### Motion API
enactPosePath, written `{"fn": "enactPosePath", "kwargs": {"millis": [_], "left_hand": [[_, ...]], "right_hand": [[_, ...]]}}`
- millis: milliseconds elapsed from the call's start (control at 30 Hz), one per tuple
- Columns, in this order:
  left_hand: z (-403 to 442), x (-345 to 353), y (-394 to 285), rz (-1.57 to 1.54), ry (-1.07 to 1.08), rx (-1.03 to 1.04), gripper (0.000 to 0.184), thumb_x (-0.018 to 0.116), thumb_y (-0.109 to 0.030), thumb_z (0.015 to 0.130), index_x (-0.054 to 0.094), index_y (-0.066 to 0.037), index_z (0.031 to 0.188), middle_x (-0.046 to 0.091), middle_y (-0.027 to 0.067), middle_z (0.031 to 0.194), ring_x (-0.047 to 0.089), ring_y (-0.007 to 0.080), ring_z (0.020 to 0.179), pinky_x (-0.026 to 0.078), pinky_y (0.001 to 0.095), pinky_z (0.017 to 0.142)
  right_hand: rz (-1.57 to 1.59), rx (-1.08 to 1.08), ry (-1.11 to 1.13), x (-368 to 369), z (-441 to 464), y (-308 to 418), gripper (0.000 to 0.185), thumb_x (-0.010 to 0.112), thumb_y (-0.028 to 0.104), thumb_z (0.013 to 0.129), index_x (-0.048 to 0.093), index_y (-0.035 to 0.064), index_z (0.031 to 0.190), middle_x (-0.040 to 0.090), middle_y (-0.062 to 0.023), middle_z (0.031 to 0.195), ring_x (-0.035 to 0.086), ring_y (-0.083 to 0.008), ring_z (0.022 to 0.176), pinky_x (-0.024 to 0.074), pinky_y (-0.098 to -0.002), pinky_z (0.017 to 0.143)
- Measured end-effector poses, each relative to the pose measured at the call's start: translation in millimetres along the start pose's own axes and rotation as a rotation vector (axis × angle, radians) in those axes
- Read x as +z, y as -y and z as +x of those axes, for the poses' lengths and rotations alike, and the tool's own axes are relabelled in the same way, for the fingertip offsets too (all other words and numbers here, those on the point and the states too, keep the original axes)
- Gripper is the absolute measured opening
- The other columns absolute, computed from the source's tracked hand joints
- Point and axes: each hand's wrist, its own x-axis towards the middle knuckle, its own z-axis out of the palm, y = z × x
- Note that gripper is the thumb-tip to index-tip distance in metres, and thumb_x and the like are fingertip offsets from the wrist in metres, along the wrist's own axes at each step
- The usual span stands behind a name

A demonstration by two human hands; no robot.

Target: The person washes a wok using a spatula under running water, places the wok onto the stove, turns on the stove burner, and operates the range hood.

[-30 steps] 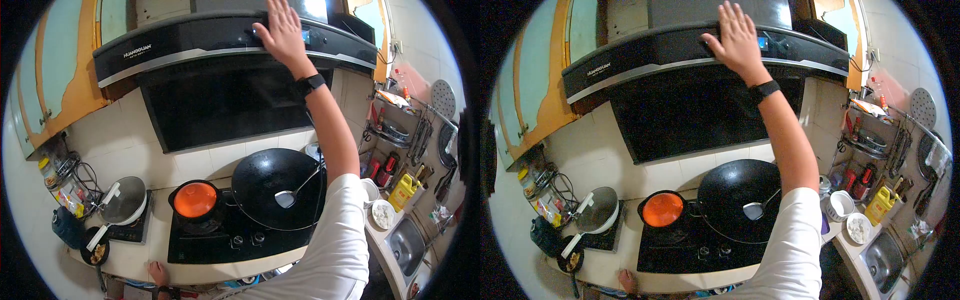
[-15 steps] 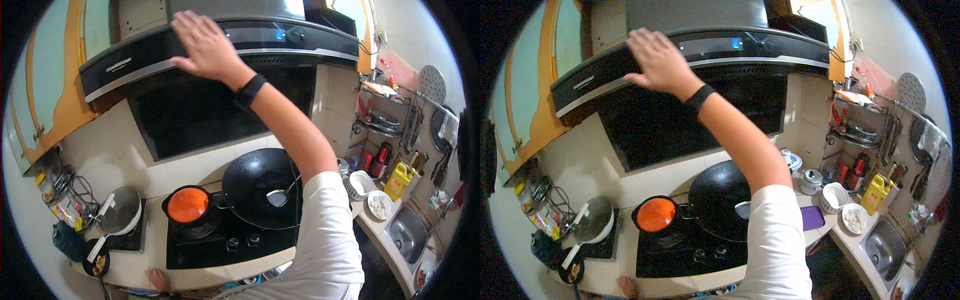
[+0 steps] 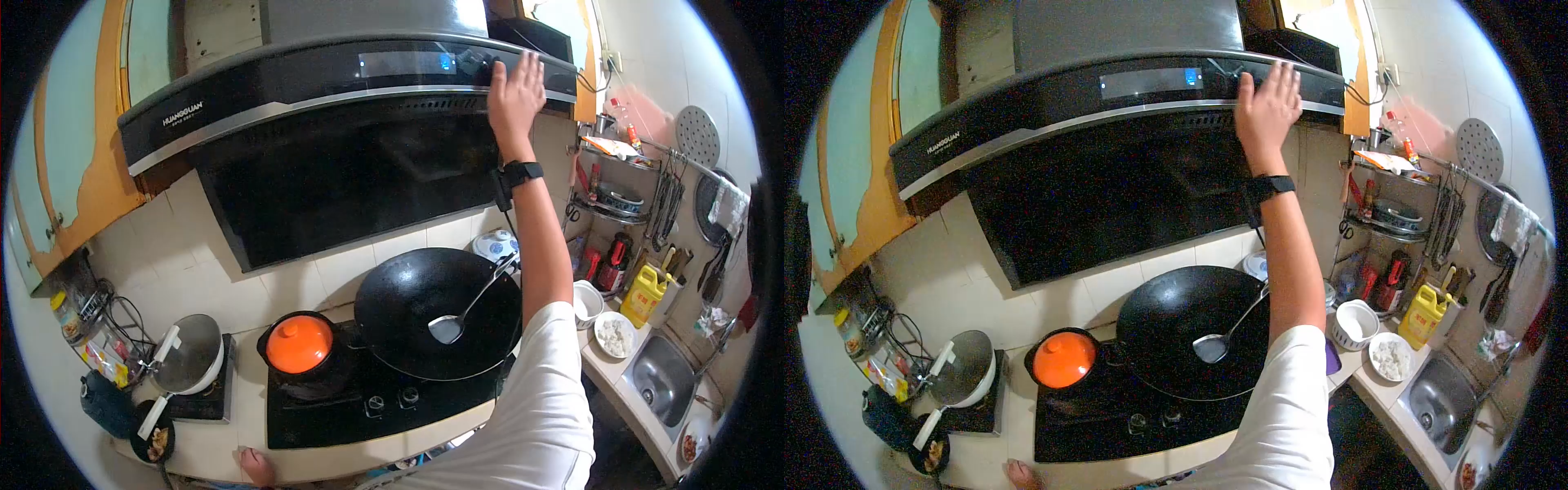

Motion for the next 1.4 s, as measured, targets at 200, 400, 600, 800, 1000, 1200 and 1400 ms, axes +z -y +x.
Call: {"fn": "enactPosePath", "kwargs": {"millis": [200,400,600,800,1000,1200,1400], "left_hand": [[-3.9,-24.1,-72.0,0.343,-0.138,0.274,0.015,0.052,-0.013,0.082,0.057,0.002,0.082,0.053,0.0242,0.087,0.047,0.0410,0.089,0.036,0.0505,0.085],[6.2,-18.5,-84.5,0.540,-0.609,0.698,0.016,0.056,-0.002,0.074,0.047,-0.005,0.061,0.035,0.0112,0.058,0.040,0.0280,0.054,0.038,0.0440,0.057],[2.5,-11.0,-45.3,0.039,-0.345,0.233,0.010,0.052,-0.005,0.081,0.058,0.003,0.081,0.054,0.0228,0.087,0.050,0.0396,0.088,0.041,0.0489,0.084],[-8.9,-13.7,-48.7,0.436,-0.224,0.479,0.025,0.055,-0.013,0.082,0.055,0.003,0.100,0.053,0.0247,0.100,0.046,0.0438,0.099,0.037,0.0564,0.086],[-12.9,-28.2,-97.8,0.249,-0.218,0.119,0.024,0.051,-0.020,0.087,0.057,0.004,0.088,0.057,0.0266,0.085,0.051,0.0446,0.084,0.040,0.0490,0.078],[-10.5,-29.7,-102.2,0.221,-0.191,0.053,0.023,0.053,-0.020,0.085,0.057,0.003,0.083,0.058,0.0246,0.082,0.052,0.0432,0.080,0.041,0.0478,0.073],[-8.4,-25.4,-88.6,0.312,-0.163,0.046,0.021,0.052,-0.017,0.085,0.058,0.003,0.082,0.058,0.0236,0.081,0.052,0.0420,0.079,0.041,0.0478,0.073]], "right_hand": [[0.544,-0.563,0.198,-19.8,-4.0,182.0,0.057,0.060,0.044,0.075,0.053,0.0061,0.117,0.047,-0.0154,0.127,0.040,-0.0336,0.122,0.0314,-0.0486,0.099],[0.879,-0.744,0.137,-40.1,-37.2,264.3,0.063,0.059,0.049,0.076,0.051,0.0056,0.121,0.048,-0.0159,0.128,0.041,-0.0317,0.123,0.0294,-0.0462,0.104],[0.177,-0.149,0.056,-8.8,34.9,15.3,0.065,0.049,0.044,0.088,0.036,0.0013,0.135,0.033,-0.0218,0.140,0.028,-0.0333,0.133,0.0190,-0.0458,0.109],[-0.181,-0.015,0.080,-10.8,28.9,-73.7,0.068,0.034,0.052,0.093,0.034,-0.0003,0.136,0.032,-0.0207,0.142,0.025,-0.0327,0.135,0.0169,-0.0428,0.109],[0.443,-0.451,0.125,-5.7,12.1,133.6,0.047,0.066,0.023,0.074,0.054,0.0075,0.116,0.053,-0.0161,0.122,0.048,-0.0330,0.115,0.0347,-0.0454,0.097],[0.943,-1.102,0.454,-116.3,-85.6,263.4,0.017,0.057,0.020,0.070,0.048,0.0077,0.062,0.050,-0.0050,0.059,0.055,-0.0232,0.057,0.0434,-0.0350,0.050],[1.677,-1.142,0.833,-264.9,-159.5,278.0,0.019,0.051,0.014,0.081,0.050,0.0065,0.063,0.052,-0.0055,0.060,0.052,-0.0192,0.054,0.0400,-0.0331,0.049]]}}
